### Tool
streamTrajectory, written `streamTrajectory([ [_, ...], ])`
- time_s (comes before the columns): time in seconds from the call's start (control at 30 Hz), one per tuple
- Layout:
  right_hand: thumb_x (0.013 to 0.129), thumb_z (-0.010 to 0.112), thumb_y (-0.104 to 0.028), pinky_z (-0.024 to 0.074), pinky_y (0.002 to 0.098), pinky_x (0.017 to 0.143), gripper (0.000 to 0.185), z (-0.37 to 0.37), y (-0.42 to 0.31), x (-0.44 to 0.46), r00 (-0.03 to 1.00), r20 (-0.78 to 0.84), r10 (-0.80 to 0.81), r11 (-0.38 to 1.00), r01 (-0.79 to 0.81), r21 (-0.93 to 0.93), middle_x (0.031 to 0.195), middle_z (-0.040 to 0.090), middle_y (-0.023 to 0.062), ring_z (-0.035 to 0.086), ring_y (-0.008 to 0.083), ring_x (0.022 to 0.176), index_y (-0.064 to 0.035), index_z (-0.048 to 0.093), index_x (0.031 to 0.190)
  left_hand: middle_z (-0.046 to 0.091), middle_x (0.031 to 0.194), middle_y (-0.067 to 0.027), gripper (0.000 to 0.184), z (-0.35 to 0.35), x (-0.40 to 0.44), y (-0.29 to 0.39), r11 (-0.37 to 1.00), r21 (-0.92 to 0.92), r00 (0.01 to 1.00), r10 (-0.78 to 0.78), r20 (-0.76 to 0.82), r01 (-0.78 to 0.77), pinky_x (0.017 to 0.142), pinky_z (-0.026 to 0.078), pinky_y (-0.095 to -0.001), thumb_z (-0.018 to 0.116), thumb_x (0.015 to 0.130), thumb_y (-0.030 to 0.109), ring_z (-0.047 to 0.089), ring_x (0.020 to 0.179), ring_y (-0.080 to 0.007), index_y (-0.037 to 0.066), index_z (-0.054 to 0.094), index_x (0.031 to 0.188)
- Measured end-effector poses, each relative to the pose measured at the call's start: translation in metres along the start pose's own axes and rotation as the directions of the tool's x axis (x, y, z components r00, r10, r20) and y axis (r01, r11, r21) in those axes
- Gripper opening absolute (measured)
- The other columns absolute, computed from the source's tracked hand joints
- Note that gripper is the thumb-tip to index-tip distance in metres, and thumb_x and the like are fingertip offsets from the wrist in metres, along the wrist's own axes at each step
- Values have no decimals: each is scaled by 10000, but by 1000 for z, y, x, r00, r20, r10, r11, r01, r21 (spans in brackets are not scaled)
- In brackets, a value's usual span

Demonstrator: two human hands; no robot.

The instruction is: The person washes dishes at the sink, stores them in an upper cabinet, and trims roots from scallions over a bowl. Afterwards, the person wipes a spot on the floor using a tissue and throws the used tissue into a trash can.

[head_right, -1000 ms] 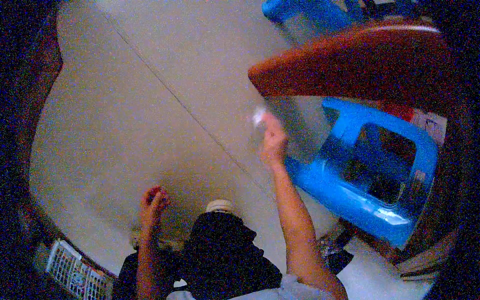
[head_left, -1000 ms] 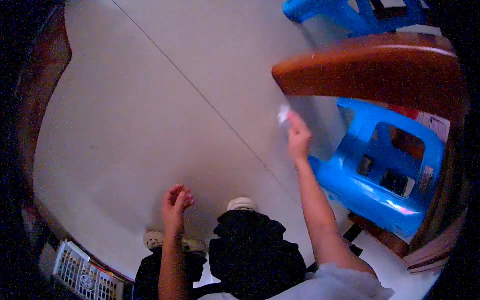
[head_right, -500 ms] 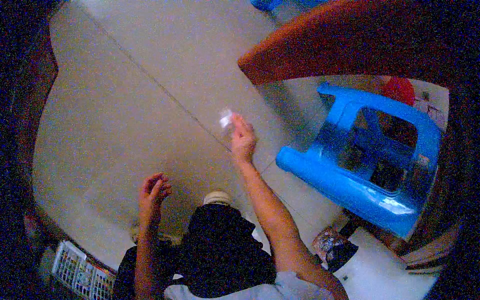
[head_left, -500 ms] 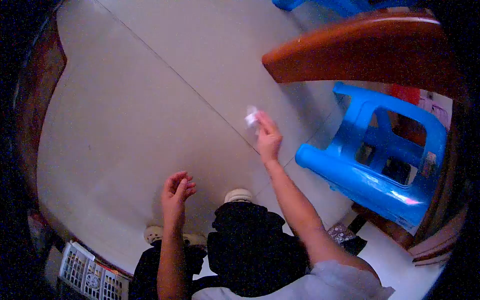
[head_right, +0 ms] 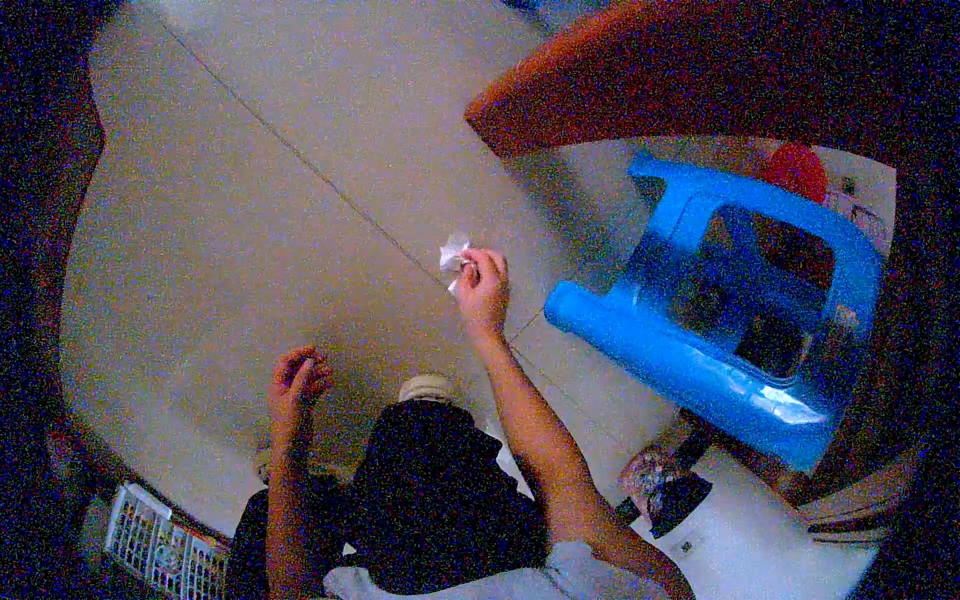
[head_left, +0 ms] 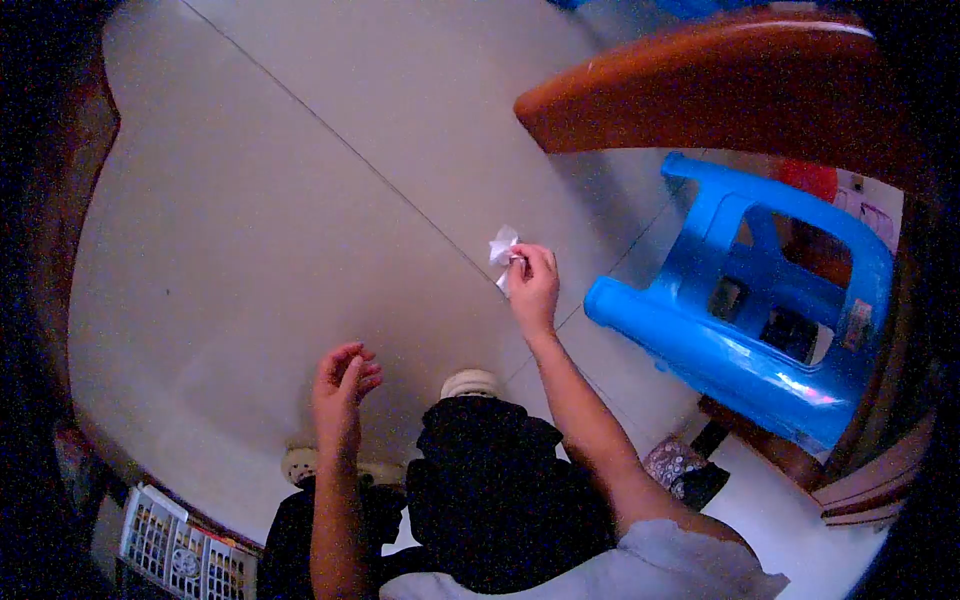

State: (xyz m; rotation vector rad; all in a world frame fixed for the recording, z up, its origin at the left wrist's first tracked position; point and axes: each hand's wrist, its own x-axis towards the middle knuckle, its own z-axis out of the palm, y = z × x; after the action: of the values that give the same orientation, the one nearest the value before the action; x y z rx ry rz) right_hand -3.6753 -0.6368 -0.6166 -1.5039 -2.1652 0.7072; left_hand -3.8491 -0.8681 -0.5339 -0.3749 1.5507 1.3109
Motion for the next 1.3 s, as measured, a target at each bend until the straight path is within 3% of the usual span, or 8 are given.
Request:
streamTrajectory([
  [0.13, 758, 559, -31, 427, 343, 753, 155, -42, 26, 12, 981, -63, 181, 971, -169, 167, 910, 534, 124, 524, 257, 834, -44, 554, 912, 561, 974, -80, 220, -1, -1, 11, 999, 21, 999, 44, -11, -44, 721, 485, -288, 520, 862, 143, 560, 831, -156, 50, 515, 1061],
  [0.2, 759, 569, -43, 431, 346, 737, 169, -65, 37, 6, 965, -24, 261, 962, -262, -81, 907, 534, 129, 523, 259, 830, -33, 544, 926, 564, 967, -85, 226, -2, -3, 9, 999, 21, 998, 26, -51, -25, 722, 484, -287, 521, 862, 147, 562, 833, -158, 44, 512, 1063],
  [0.33, 759, 577, -55, 437, 349, 716, 186, -29, 52, -14, 969, 50, 241, 963, -232, -139, 902, 530, 137, 523, 254, 833, -26, 529, 937, 568, 965, -88, 222, 7, -2, 9, 999, 45, 999, 26, -28, -25, 726, 482, -290, 521, 861, 138, 562, 832, -160, 42, 514, 1061],
  [0.63, 778, 567, -75, 439, 354, 754, 193, -11, -23, 58, 984, 106, 142, 961, -163, 224, 899, 556, 152, 541, 306, 850, -26, 533, 961, 570, 968, -87, 213, 16, -6, 9, 1000, 22, 1000, 14, 28, -15, 721, 474, -285, 517, 864, 136, 558, 836, -154, 41, 512, 1054],
  [0.7, 790, 532, -23, 440, 328, 750, 185, -28, -20, 76, 983, -24, -180, 982, 179, -56, 897, 566, 111, 544, 258, 857, -44, 560, 972, 570, 969, -84, 214, 11, -5, 5, 999, 14, 1000, 28, -1, -28, 718, 474, -285, 516, 865, 147, 558, 836, -151, 42, 517, 1051],
  [0.8, 765, 537, -5, 423, 345, 789, 219, -2, -1, 96, 938, 28, -346, 928, 346, -139, 941, 571, 100, 529, 276, 896, -61, 582, 971, 572, 965, -80, 216, 1, -4, 12, 999, 24, 999, 38, -16, -37, 717, 476, -285, 516, 865, 155, 559, 832, -150, 43, 523, 1049],
  [1.13, 732, 569, -25, 386, 380, 833, 193, -4, -6, 19, 827, 356, -436, 897, 429, 101, 1010, 566, 92, 507, 280, 950, -75, 605, 915, 577, 963, -83, 228, 20, 6, 12, 997, 38, 998, 59, 19, -60, 720, 476, -286, 516, 866, 156, 563, 835, -155, 33, 520, 1058],
  [1.3, 691, 588, -26, 393, 389, 834, 241, -15, -20, -12, 803, 410, -433, 880, 475, -1, 1039, 540, 84, 493, 274, 972, -80, 588, 926, 576, 967, -85, 228, 20, 8, 14, 999, 31, 999, 42, 7, -42, 729, 473, -286, 511, 870, 163, 562, 836, -149, 30, 526, 1054],
])
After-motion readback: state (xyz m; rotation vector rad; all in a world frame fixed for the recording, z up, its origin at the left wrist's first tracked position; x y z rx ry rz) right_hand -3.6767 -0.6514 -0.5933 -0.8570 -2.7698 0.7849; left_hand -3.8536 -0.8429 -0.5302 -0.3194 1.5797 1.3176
